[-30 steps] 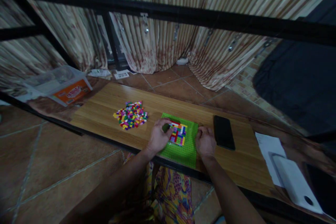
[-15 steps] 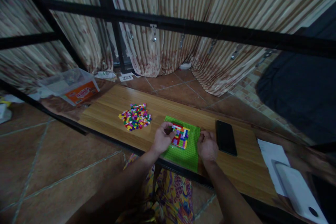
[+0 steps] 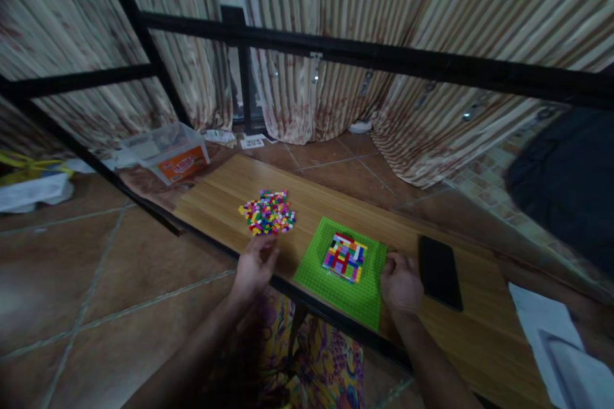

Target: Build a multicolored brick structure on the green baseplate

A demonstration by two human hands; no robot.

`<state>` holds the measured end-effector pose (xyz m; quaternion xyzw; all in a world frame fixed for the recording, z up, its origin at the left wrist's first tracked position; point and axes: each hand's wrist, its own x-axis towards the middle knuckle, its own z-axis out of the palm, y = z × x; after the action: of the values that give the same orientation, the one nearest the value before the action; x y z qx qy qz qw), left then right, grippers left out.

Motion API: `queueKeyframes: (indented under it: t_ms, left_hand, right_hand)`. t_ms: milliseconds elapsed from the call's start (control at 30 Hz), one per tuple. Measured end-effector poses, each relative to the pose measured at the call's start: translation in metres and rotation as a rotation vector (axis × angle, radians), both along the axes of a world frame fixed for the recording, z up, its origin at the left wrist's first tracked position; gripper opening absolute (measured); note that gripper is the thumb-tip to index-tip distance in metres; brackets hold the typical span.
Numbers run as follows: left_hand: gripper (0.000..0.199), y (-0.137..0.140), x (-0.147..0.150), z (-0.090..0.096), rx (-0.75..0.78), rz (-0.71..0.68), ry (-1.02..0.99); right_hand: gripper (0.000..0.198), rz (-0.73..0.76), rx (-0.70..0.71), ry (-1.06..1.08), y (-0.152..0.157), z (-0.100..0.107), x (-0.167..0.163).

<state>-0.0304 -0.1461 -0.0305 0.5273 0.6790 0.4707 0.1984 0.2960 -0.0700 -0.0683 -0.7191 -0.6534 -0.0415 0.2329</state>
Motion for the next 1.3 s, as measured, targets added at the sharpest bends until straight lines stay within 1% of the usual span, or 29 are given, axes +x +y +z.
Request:
queueKeyframes:
  t_ms: [100, 167, 233, 400, 467, 600, 767, 933, 1100, 1167, 1233, 1300]
  left_hand:
    - [0.019, -0.003, -0.035, 0.000, -0.038, 0.151, 0.126]
    - [0.019, -0.004, -0.048, 0.002, -0.087, 0.178, 0.185]
    - [0.021, -0.002, -0.052, 0.004, -0.130, 0.181, 0.221]
    - [0.030, 0.007, -0.051, 0.006, -0.203, 0.213, 0.285]
    - [0.033, 0.010, -0.051, 0.007, -0.223, 0.201, 0.313]
    - [0.032, 0.015, -0.049, 0.006, -0.244, 0.151, 0.359]
    - [0.030, 0.018, -0.036, 0.002, -0.265, 0.120, 0.359]
    - [0.033, 0.020, -0.021, -0.002, -0.224, 0.092, 0.308]
    - [0.035, 0.023, -0.010, -0.010, -0.173, 0.058, 0.320]
    - [0.037, 0.023, -0.010, -0.011, -0.153, 0.048, 0.310]
    - [0.037, 0.022, -0.012, -0.010, -0.137, 0.048, 0.258]
    - [0.036, 0.022, -0.018, -0.007, -0.121, 0.079, 0.192]
  right_hand:
    - [0.025, -0.016, -0.011, -0.018, 0.000, -0.002, 0.002]
    - [0.025, -0.014, -0.021, -0.024, 0.000, -0.002, 0.003]
    - [0.025, -0.017, -0.027, -0.026, 0.000, -0.002, 0.004]
    - [0.027, -0.023, -0.040, -0.044, -0.001, 0.000, 0.004]
    - [0.026, -0.020, -0.033, -0.044, 0.000, 0.000, 0.004]
    - [0.025, -0.016, -0.009, -0.036, 0.000, -0.002, 0.005]
    - [0.027, -0.005, -0.008, -0.046, 0.000, -0.004, 0.007]
    - [0.028, -0.018, -0.016, -0.045, 0.001, -0.005, 0.008]
    - [0.028, -0.020, -0.011, -0.029, 0.002, -0.004, 0.007]
    - [0.027, -0.007, -0.012, -0.024, 0.001, -0.003, 0.007]
    - [0.028, 0.009, -0.009, -0.021, 0.001, -0.003, 0.007]
    - [0.028, 0.008, -0.009, -0.017, 0.001, -0.003, 0.007]
